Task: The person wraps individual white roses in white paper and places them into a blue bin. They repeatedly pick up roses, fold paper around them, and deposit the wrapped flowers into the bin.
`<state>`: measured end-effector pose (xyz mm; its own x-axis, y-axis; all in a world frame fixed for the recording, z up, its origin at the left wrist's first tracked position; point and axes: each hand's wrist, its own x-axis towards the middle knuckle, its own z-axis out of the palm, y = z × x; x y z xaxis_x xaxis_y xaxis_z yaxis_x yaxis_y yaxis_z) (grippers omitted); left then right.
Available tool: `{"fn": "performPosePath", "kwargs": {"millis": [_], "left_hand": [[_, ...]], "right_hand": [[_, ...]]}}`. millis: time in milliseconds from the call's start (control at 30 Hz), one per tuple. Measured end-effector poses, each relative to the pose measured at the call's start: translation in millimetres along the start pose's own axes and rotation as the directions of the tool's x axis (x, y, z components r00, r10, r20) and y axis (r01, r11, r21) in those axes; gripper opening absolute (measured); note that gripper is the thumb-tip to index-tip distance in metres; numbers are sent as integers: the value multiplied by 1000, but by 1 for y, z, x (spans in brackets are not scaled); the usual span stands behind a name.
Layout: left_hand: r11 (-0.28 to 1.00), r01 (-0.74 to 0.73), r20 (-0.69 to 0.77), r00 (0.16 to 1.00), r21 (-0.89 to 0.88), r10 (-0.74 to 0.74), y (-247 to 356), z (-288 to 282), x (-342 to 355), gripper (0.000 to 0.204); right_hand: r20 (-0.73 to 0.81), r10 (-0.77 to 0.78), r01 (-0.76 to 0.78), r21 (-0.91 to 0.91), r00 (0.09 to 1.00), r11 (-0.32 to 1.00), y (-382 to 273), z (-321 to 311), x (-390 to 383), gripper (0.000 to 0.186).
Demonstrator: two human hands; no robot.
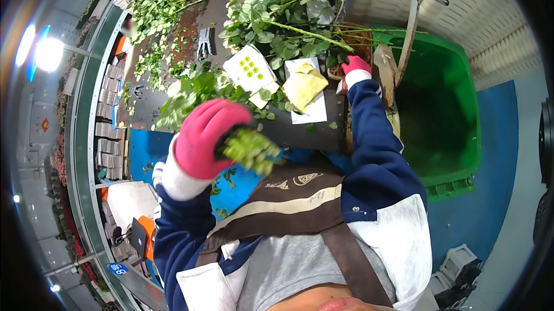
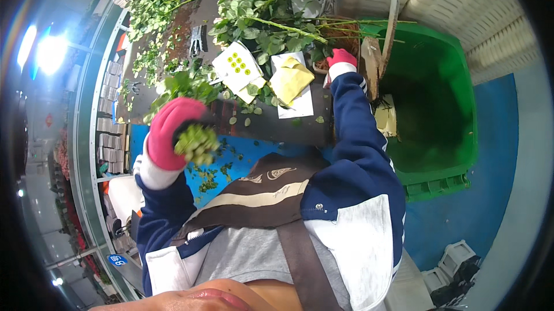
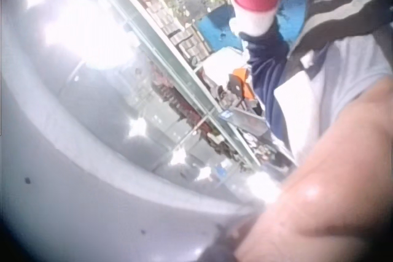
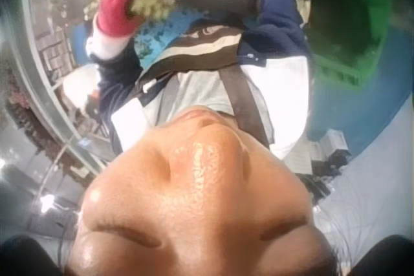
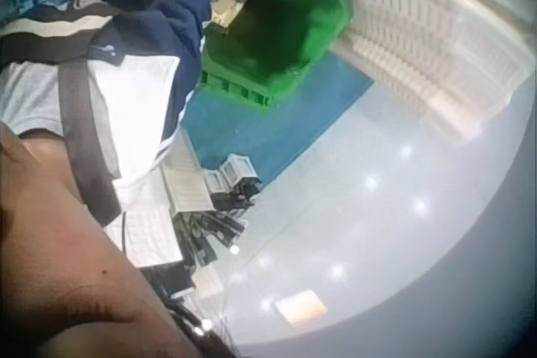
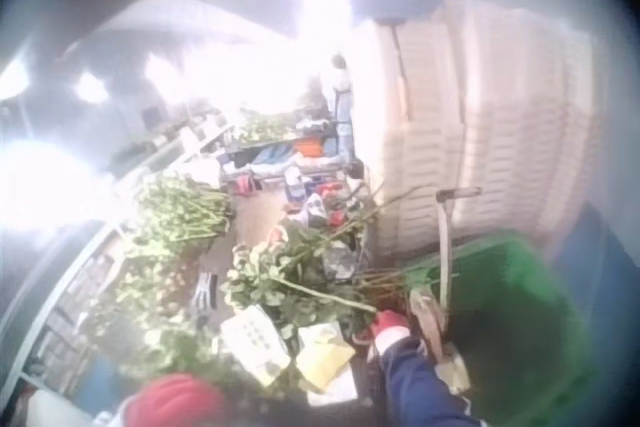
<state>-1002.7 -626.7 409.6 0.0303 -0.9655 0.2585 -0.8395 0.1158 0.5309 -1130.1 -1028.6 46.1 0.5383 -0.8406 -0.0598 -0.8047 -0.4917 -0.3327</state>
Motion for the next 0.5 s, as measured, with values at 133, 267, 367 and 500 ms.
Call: {"fn": "performPosePath", "kwargs": {"millis": [133, 267, 367, 500], "left_hand": [[999, -34, 84, 996, 11, 33, -6, 21, 48, 48], [999, -15, 73, 997, -28, 17, -19, 42, 73, 47], [997, -19, 105, 994, -72, 27, -29, 63, 94, 47], [993, -10, 134, 991, -121, 27, -43, 83, 106, 46]], "right_hand": [[256, 75, -51, -97, 964, 994, -5, 6, 19, 46], [112, 17, -14, -28, 994, 1000, -7, -19, -5, 39], [-189, -32, 96, 340, 981, 936, 0, -43, -54, 37], [-519, -239, 568, 786, 821, 245, -59, -161, -156, 21]]}}
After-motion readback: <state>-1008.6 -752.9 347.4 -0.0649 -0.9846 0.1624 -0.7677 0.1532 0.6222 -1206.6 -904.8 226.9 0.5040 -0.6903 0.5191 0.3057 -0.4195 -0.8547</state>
